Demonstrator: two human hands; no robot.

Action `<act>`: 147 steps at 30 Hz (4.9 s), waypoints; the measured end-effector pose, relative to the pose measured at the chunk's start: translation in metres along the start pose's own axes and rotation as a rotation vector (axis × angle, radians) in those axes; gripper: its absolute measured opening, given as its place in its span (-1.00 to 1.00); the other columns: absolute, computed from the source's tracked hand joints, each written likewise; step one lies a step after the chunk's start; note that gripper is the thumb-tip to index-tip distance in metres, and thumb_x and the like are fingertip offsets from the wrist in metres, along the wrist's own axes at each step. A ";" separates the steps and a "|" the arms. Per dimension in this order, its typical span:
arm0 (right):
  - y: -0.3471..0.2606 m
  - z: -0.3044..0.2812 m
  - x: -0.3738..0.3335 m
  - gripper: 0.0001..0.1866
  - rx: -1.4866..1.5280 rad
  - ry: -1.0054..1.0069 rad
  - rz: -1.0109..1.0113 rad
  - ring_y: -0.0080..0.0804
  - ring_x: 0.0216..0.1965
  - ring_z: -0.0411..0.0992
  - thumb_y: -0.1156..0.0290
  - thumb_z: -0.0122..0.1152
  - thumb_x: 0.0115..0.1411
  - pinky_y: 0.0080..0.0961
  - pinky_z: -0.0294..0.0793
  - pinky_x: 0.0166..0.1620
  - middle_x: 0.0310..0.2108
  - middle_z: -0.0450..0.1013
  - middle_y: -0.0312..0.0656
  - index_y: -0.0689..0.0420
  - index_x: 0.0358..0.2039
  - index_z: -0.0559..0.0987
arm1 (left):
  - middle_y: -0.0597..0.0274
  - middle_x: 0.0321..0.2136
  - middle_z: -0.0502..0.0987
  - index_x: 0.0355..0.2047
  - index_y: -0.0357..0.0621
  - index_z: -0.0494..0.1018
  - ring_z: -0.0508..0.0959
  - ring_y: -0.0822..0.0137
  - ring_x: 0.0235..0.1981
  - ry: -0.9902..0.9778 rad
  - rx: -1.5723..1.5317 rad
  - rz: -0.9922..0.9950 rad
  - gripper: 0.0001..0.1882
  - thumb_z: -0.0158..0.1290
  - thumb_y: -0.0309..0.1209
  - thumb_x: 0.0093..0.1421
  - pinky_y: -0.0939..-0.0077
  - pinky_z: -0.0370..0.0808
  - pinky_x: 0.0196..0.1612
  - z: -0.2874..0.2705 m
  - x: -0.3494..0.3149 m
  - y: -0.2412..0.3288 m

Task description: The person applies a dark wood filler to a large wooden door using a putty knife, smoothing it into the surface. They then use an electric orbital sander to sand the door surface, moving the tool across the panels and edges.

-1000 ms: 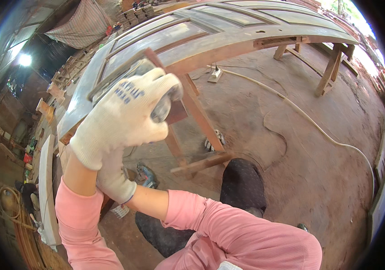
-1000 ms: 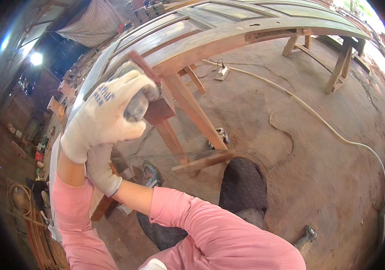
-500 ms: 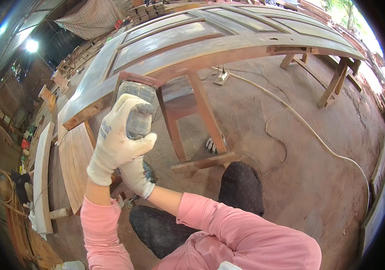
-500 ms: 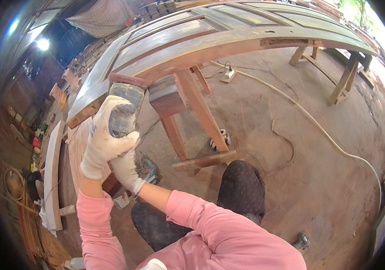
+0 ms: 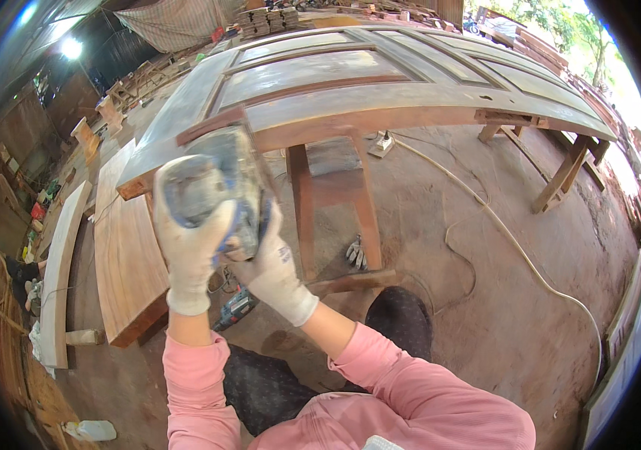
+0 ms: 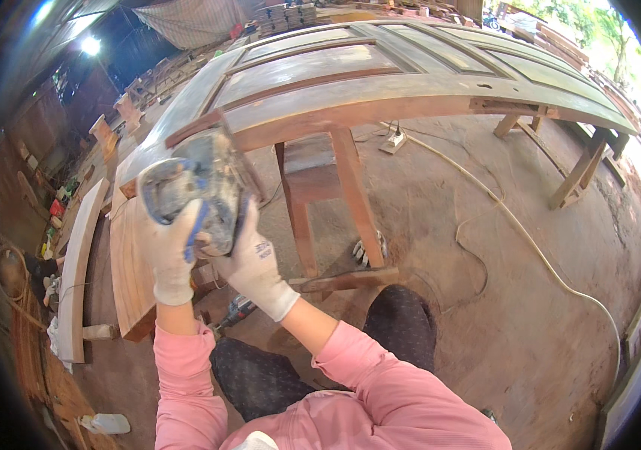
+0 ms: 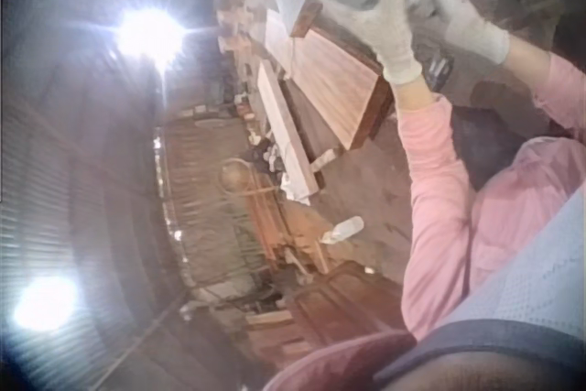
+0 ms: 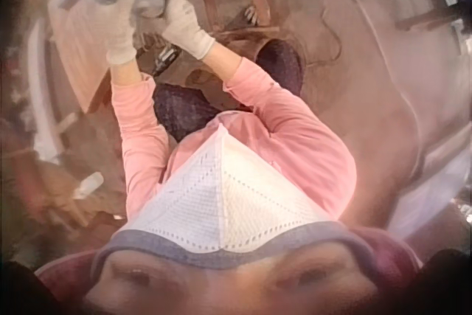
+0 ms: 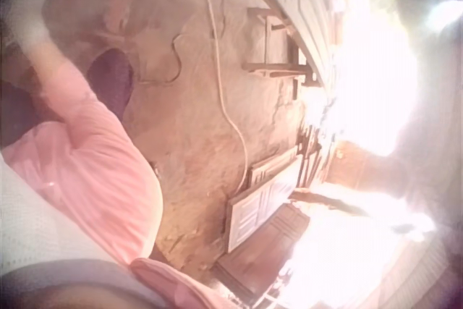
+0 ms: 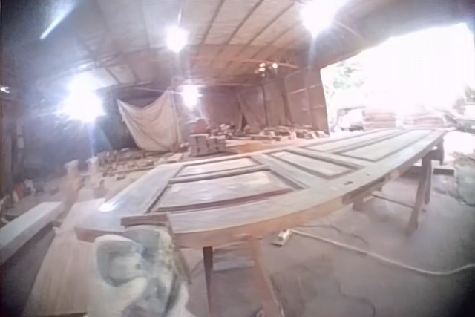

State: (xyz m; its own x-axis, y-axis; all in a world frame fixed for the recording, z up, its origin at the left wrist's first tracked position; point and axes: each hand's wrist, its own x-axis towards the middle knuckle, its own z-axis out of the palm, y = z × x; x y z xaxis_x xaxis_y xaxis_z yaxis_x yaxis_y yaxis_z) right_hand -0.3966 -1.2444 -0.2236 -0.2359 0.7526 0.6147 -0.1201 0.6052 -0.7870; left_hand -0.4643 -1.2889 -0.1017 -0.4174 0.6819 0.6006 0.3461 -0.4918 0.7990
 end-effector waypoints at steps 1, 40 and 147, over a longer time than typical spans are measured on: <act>0.006 -0.006 0.001 0.25 -0.040 0.032 -0.004 0.26 -0.09 0.59 0.17 0.51 0.11 -0.10 0.60 -0.12 0.00 0.52 0.28 0.37 0.43 -0.27 | 0.21 -0.04 0.50 -0.02 -0.16 0.43 0.52 0.37 -0.04 -0.025 0.017 0.025 -0.50 0.24 -0.57 -0.03 0.43 0.45 0.12 0.009 0.004 -0.001; -0.047 0.025 0.035 0.14 -0.451 -0.396 0.005 0.15 -0.15 0.61 0.28 0.42 0.03 -0.09 0.60 -0.17 -0.04 0.53 0.32 0.42 0.43 -0.09 | 0.23 -0.09 0.51 -0.02 -0.17 0.46 0.50 0.41 -0.04 0.415 -0.250 0.102 -0.63 0.20 -0.46 0.15 0.43 0.46 0.10 -0.077 0.002 -0.035; -0.048 0.101 0.031 0.00 -0.687 -0.490 -0.120 0.12 -0.14 0.61 0.38 0.27 0.09 -0.07 0.60 -0.15 -0.07 0.56 0.19 0.34 0.44 -0.05 | 0.11 0.11 0.43 0.15 -0.20 0.41 0.47 0.24 0.16 0.456 -0.093 0.244 -0.64 0.07 -0.43 0.37 0.28 0.41 0.30 -0.164 -0.012 -0.097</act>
State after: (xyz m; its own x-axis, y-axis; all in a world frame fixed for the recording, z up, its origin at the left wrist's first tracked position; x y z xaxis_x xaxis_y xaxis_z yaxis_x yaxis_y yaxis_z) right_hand -0.4952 -1.2767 -0.1722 -0.6690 0.5716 0.4750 0.4035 0.8161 -0.4138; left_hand -0.6308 -1.3382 -0.1807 -0.6647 0.2471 0.7050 0.4111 -0.6671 0.6213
